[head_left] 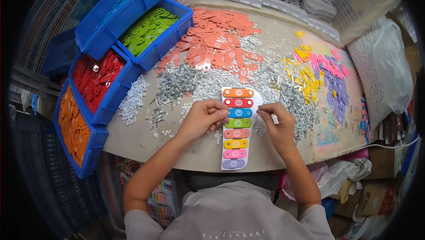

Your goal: Assembling a colorful plastic toy xylophone by placing colored bars onto a white base.

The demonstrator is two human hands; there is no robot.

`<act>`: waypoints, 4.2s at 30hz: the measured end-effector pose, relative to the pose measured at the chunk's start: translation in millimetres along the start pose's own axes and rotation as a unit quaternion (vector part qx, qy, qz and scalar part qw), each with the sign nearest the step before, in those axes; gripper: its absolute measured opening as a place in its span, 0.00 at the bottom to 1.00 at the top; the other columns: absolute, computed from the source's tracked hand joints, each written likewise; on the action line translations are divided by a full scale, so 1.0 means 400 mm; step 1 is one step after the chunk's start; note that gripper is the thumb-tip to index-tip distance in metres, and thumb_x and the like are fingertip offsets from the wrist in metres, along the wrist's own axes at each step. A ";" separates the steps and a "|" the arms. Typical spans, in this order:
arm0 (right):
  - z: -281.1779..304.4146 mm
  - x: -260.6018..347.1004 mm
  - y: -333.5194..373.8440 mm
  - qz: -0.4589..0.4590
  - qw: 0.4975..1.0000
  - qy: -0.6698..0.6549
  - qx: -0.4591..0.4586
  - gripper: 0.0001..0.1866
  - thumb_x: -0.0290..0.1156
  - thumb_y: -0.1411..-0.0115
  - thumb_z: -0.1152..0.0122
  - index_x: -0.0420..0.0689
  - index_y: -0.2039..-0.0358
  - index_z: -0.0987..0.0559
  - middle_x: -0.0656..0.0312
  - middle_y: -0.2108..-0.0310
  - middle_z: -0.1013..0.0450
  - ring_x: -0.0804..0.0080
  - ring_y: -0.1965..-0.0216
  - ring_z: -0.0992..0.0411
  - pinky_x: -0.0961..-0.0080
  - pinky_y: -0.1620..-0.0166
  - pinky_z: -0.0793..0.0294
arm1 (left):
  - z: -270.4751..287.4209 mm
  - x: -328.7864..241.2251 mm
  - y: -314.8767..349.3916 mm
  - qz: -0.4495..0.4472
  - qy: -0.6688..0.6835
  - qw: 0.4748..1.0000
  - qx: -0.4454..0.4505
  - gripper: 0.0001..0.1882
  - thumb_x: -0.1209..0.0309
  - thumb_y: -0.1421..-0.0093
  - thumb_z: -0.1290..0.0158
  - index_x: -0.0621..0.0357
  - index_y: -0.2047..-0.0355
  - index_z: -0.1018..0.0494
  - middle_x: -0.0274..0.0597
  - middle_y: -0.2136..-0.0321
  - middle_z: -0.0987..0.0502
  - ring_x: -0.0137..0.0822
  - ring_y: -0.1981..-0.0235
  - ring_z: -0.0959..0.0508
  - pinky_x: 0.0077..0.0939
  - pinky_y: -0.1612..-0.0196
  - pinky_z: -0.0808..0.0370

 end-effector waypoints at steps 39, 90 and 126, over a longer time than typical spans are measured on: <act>-0.101 -0.131 -0.060 -0.334 0.889 -0.100 0.296 0.40 0.40 0.42 0.27 0.38 0.39 0.41 0.63 0.80 0.29 0.79 0.83 0.32 0.81 0.82 0.38 | 0.008 0.044 -0.085 -0.006 -0.092 0.995 0.034 0.25 0.71 0.39 0.39 0.64 0.53 0.44 0.45 0.74 0.21 0.27 0.71 0.21 0.21 0.71 0.28; 0.483 -0.416 0.147 -0.182 0.900 0.339 -0.206 0.06 0.29 0.36 0.41 0.40 0.65 0.23 0.62 0.76 0.26 0.74 0.75 0.29 0.74 0.68 0.30 | 0.282 -0.183 0.202 -0.200 -0.319 0.863 -0.338 0.02 0.76 0.36 0.44 0.61 0.64 0.26 0.33 0.72 0.24 0.23 0.70 0.26 0.19 0.66 0.30; -0.131 -0.107 0.123 -0.415 0.840 -0.304 0.173 0.13 0.42 0.30 0.43 0.48 0.60 0.32 0.71 0.84 0.37 0.83 0.86 0.40 0.83 0.82 0.46 | -0.036 0.023 0.001 0.084 -0.035 0.995 0.050 0.23 0.70 0.36 0.40 0.69 0.47 0.37 0.47 0.67 0.18 0.27 0.68 0.18 0.19 0.68 0.24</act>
Point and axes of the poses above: each hand's wrist, its own y-axis away from the middle knuckle, its own z-axis out of the back of the hand, x = y × z, the point moved 8 cm from there along -y, towards the middle knuckle
